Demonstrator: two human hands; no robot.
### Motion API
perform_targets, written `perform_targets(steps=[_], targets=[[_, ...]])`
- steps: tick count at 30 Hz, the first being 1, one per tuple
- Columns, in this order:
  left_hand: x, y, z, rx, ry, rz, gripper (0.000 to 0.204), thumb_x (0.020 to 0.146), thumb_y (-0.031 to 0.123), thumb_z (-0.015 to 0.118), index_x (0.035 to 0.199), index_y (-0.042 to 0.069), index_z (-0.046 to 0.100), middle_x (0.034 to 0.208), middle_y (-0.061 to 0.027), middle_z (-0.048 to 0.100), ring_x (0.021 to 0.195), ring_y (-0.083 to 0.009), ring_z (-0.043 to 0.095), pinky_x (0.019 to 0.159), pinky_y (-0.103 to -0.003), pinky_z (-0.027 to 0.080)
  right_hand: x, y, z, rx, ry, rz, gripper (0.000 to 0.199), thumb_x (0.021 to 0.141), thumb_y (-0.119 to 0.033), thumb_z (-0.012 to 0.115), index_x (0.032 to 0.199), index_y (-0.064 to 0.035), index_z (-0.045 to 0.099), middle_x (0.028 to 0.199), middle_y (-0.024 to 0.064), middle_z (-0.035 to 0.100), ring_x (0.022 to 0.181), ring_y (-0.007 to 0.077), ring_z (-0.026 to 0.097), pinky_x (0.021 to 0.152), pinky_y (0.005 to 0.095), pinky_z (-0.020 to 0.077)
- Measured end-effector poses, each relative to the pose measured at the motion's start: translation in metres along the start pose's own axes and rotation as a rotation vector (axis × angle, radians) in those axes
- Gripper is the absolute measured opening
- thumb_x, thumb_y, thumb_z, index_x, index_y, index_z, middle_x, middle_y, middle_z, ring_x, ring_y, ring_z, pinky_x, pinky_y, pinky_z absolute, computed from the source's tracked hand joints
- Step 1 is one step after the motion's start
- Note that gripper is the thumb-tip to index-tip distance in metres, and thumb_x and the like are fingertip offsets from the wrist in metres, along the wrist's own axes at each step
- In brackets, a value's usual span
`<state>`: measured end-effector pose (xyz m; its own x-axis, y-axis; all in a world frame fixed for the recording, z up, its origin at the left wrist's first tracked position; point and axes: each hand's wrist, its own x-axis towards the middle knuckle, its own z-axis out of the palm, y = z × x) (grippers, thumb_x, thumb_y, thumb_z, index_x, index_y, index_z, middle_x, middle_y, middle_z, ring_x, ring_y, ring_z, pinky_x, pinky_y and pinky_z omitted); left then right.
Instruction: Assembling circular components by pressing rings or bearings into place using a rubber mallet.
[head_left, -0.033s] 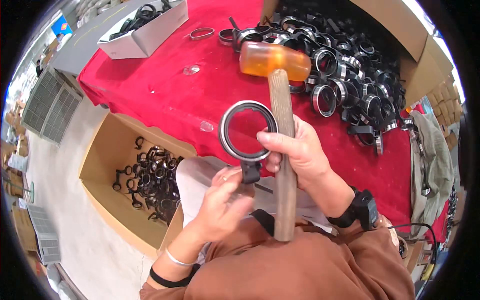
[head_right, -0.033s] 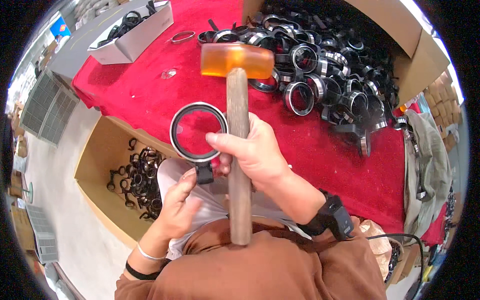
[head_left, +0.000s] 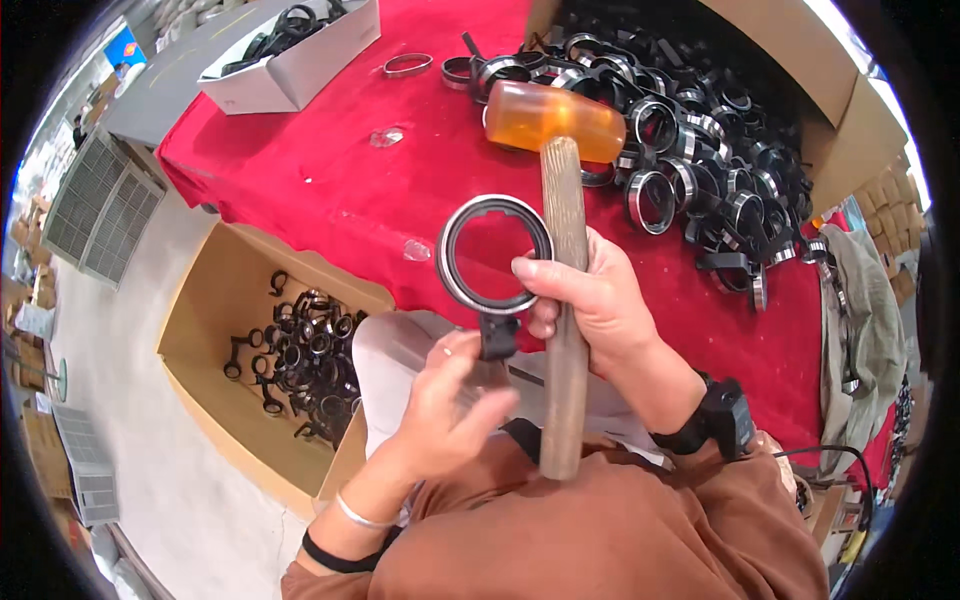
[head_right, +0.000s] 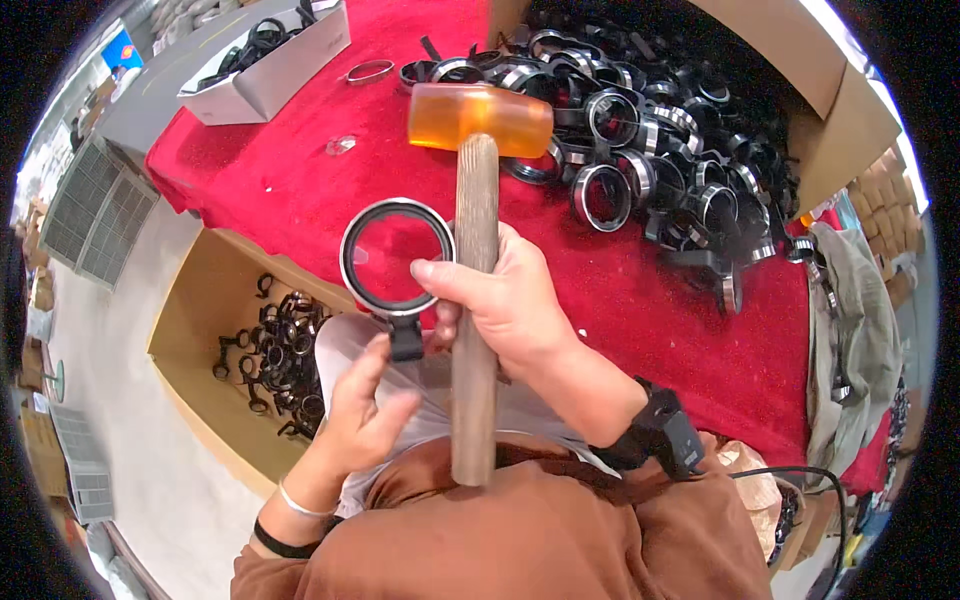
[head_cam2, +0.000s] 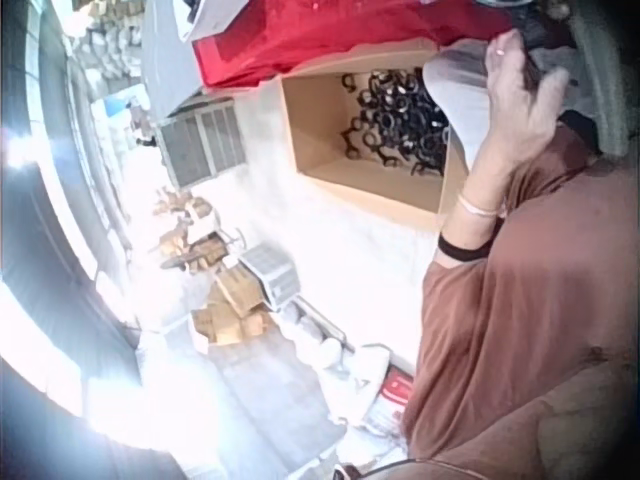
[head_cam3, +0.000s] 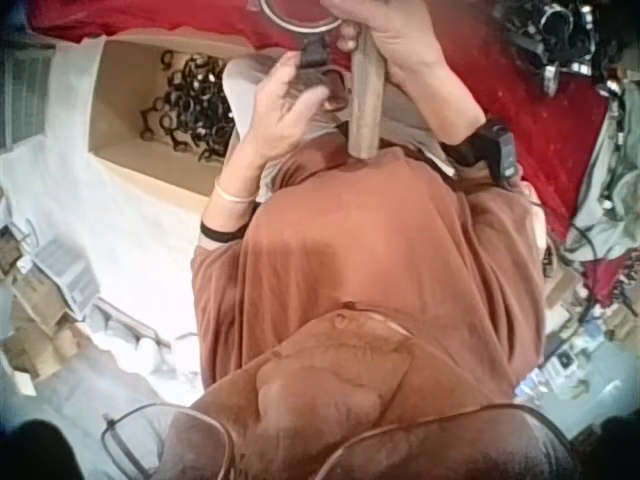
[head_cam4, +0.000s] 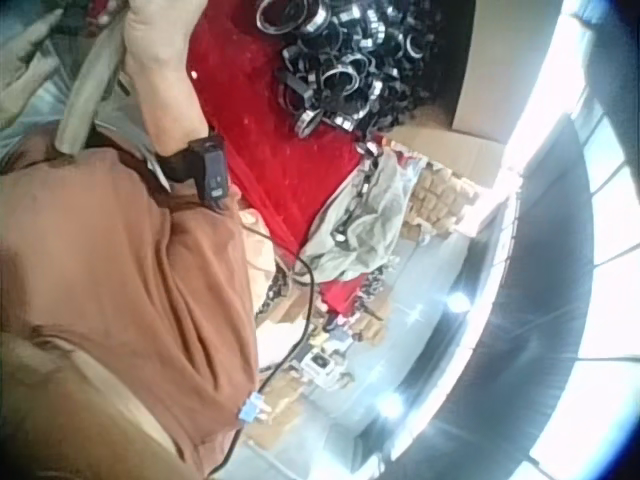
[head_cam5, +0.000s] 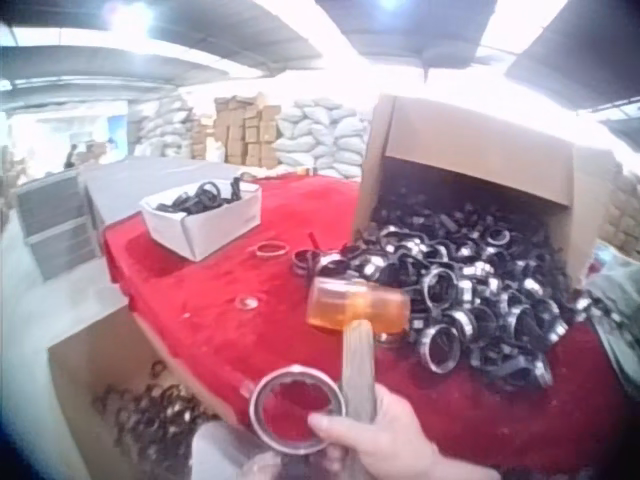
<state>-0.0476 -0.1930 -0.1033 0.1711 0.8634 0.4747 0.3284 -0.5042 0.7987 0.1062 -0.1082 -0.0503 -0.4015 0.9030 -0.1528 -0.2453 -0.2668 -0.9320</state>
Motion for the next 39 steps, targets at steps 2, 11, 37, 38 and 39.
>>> perform_targets(steps=[2, 11, 37, 38, 39], targets=[[0.002, -0.006, 0.002, -0.163, 0.102, -0.154, 0.015, 0.089, 0.010, 0.052, 0.098, -0.001, 0.057, 0.091, -0.0045, 0.057, 0.088, -0.0126, 0.052, 0.072, -0.026, 0.044, 0.005, 0.002, 0.008, 0.030, 0.038, -0.053, 0.028, 0.078, -0.016, 0.070, 0.091, -0.0044, 0.047, 0.065, 0.0005, 0.053, 0.047, 0.0072, 0.051, 0.042, 0.0220, 0.0434], [0.017, -0.079, -0.035, -0.490, 0.298, -0.645, 0.032, 0.094, 0.029, 0.043, 0.081, 0.003, 0.058, 0.071, -0.0041, 0.059, 0.069, -0.0095, 0.052, 0.064, -0.024, 0.039, -0.029, 0.000, -0.022, -0.484, 0.039, -0.138, 0.040, 0.091, -0.015, 0.051, 0.128, -0.0030, 0.040, 0.077, -0.0006, 0.053, 0.055, 0.0049, 0.049, 0.049, 0.0202, 0.0431], [0.023, -0.086, -0.024, -0.525, 0.344, -0.571, 0.030, 0.093, 0.025, 0.045, 0.076, 0.003, 0.057, 0.064, -0.0012, 0.053, 0.061, -0.0084, 0.048, 0.057, -0.022, 0.037, 0.022, -0.015, 0.023, -1.286, -0.161, -0.633, 0.050, 0.088, -0.004, 0.050, 0.135, -0.0020, 0.034, 0.109, 0.0165, 0.060, 0.084, 0.0153, 0.060, 0.075, 0.0295, 0.0474], [0.026, -0.080, -0.023, -0.491, 0.360, -0.589, 0.030, 0.092, 0.026, 0.046, 0.076, 0.003, 0.057, 0.064, -0.0012, 0.053, 0.060, -0.0085, 0.048, 0.056, -0.022, 0.037, 0.027, -0.012, 0.023, -1.299, -0.186, -0.325, 0.048, 0.088, -0.006, 0.051, 0.134, -0.0034, 0.037, 0.105, 0.0159, 0.061, 0.085, 0.0137, 0.058, 0.078, 0.0282, 0.0464], [0.024, -0.078, -0.024, -0.446, 0.398, -0.615, 0.030, 0.092, 0.026, 0.046, 0.076, 0.002, 0.057, 0.063, -0.0012, 0.054, 0.060, -0.0087, 0.048, 0.056, -0.022, 0.038, 0.033, -0.015, 0.024, -1.299, -0.199, -0.326, 0.048, 0.088, -0.006, 0.051, 0.134, -0.0034, 0.037, 0.105, 0.0159, 0.061, 0.085, 0.0137, 0.058, 0.078, 0.0282, 0.0464]])
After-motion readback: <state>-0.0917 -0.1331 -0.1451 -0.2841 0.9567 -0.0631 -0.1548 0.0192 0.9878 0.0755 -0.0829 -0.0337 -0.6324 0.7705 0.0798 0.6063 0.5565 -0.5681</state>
